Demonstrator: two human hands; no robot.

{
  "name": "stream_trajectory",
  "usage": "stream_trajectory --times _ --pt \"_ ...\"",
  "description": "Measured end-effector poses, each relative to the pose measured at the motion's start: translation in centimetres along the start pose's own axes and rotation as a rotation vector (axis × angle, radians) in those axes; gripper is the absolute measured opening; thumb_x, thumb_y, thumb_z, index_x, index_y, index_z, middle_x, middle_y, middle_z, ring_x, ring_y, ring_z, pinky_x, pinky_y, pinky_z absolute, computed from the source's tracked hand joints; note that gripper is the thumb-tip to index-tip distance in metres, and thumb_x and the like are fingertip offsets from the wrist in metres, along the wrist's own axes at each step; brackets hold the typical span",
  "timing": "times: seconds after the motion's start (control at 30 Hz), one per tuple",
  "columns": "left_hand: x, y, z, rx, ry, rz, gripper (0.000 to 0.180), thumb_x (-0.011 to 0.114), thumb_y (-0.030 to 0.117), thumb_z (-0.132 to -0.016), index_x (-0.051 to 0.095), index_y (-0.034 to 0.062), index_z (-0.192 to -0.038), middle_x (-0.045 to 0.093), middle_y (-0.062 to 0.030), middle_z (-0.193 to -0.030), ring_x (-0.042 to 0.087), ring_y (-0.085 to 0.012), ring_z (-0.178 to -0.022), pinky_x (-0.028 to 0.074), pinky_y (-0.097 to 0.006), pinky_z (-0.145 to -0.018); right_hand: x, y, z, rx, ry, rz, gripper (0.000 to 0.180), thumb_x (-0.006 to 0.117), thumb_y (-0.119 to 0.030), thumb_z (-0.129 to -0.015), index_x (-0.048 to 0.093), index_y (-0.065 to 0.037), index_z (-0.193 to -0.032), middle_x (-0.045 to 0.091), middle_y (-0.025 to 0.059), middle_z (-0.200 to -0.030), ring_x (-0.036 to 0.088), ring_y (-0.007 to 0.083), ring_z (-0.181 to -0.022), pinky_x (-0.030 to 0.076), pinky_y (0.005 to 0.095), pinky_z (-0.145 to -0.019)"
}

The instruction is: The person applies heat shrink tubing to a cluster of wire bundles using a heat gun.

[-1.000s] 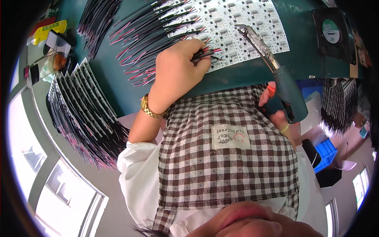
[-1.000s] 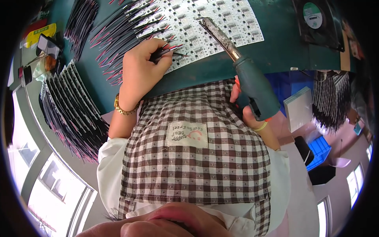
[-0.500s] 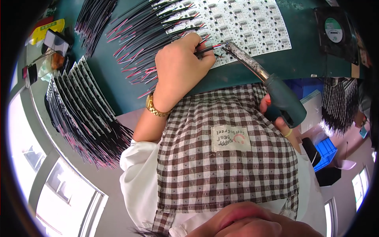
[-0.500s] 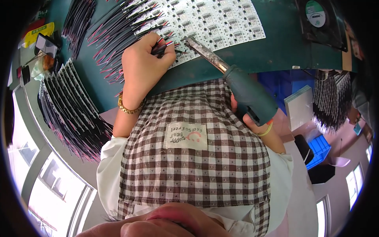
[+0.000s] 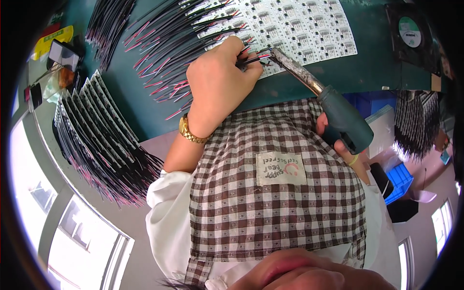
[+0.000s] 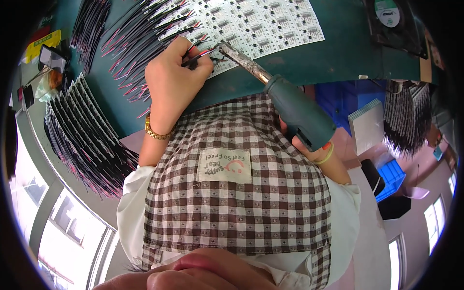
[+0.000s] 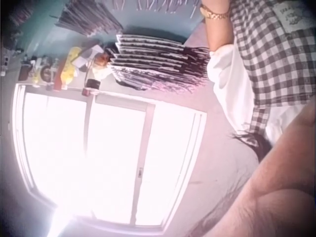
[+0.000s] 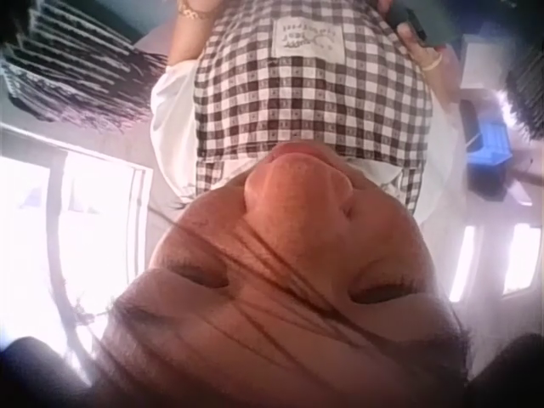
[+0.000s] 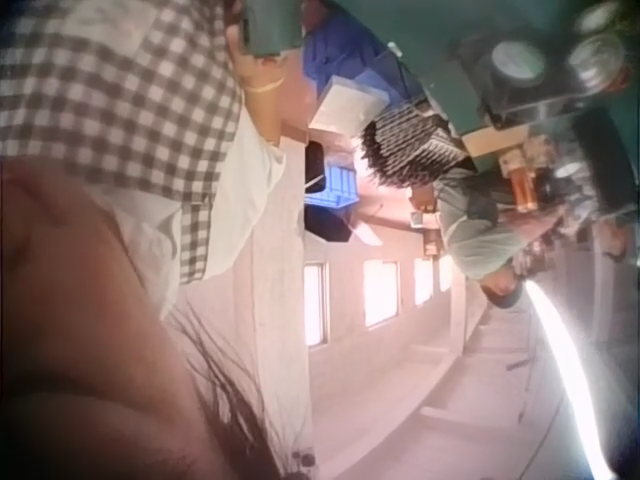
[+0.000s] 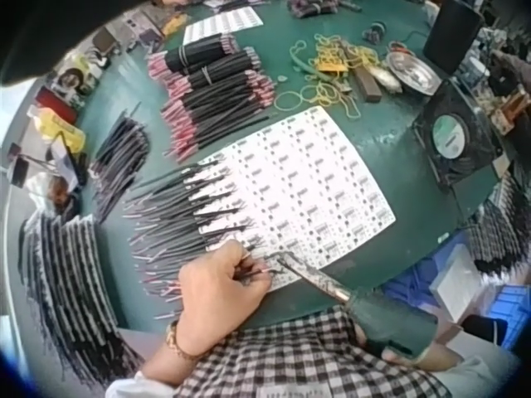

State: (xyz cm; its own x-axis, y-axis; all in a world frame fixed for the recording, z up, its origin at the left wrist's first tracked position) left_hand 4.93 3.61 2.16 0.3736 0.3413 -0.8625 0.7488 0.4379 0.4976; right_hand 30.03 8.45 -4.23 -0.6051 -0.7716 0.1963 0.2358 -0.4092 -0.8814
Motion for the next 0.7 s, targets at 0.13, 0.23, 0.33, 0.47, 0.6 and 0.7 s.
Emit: stream_trajectory --times 0.13,0.23,0.33,0.47,0.6,0.7 --pt "-0.2 0.2 0.1 0.007 -0.002 -0.005 0.015 0.069 0.016 -0.067 0.057 0.0068 -0.068 0.058 -0.0049 -0.057 0.055 -0.0171 -0.047 0.043 -0.027 -0.048 0.6 -0.7 1.1 -0.08 -0.09 -0.235 0.07 0.07 -0.046 -0.076 0.046 0.001 -0.123 0.056 0.0073 -0.105 0.053 0.0146 -0.091 0.042 0.0283 -0.079" --pt "-0.1 0.4 -0.1 0.028 0.003 0.006 0.014 0.068 0.017 -0.064 0.056 0.0096 -0.068 0.058 -0.0054 -0.057 0.057 -0.025 -0.05 0.043 -0.034 -0.045 -0.5 -0.2 1.4 -0.116 0.034 -0.3 0.075 0.072 -0.05 -0.073 0.047 0.001 -0.122 0.057 0.0067 -0.1 0.054 0.0137 -0.086 0.043 0.027 -0.075" --pt "-0.2 -0.1 -0.6 0.001 -0.041 0.023 0.014 0.067 0.019 -0.066 0.059 0.0084 -0.069 0.058 -0.0072 -0.056 0.057 -0.0265 -0.051 0.044 -0.035 -0.047 -0.3 -0.7 1.0 -0.11 -0.019 -0.294 0.077 0.072 -0.054 -0.072 0.048 0.002 -0.12 0.056 0.0058 -0.093 0.053 0.013 -0.078 0.042 0.0257 -0.069" --pt "0.1 -0.7 -1.1 -0.019 -0.166 0.043 0.016 0.068 0.022 -0.067 0.063 0.0065 -0.069 0.058 -0.0091 -0.056 0.057 -0.0283 -0.051 0.045 -0.035 -0.048 0.3 -1.2 0.6 0.048 0.073 -0.146 0.096 0.074 -0.069 -0.056 0.05 -0.002 -0.12 0.052 0.0052 -0.079 0.049 0.0136 -0.071 0.038 0.0241 -0.063" --pt "-0.2 -0.7 -1.2 -0.016 -0.178 0.069 0.017 0.068 0.022 -0.067 0.064 0.0063 -0.07 0.059 -0.0094 -0.056 0.057 -0.0288 -0.051 0.046 -0.036 -0.049 0.4 -0.6 0.8 0.073 0.128 -0.133 0.09 0.073 -0.071 -0.055 0.055 0.0 -0.108 0.053 0.0045 -0.08 0.049 0.0123 -0.072 0.037 0.0233 -0.065" --pt "0.3 -0.3 -1.5 -0.004 -0.181 0.088 0.016 0.069 0.022 -0.067 0.065 0.0066 -0.07 0.059 -0.0093 -0.057 0.057 -0.0289 -0.051 0.046 -0.036 -0.05 -0.3 -0.8 0.9 0.087 0.059 -0.051 0.084 0.072 -0.072 -0.055 0.056 0.0 -0.096 0.052 0.0038 -0.079 0.049 0.0113 -0.073 0.038 0.0235 -0.065"
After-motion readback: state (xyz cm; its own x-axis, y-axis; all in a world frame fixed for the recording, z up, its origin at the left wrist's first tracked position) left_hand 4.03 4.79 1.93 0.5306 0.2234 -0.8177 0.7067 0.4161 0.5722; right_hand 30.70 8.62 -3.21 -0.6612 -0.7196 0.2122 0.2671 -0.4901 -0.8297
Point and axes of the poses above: each hand's wrist, its own z-axis away from the middle knuckle, its own x-axis out of the palm, y = z × x, the point moved 7 cm from there along -z, towards the middle knuckle
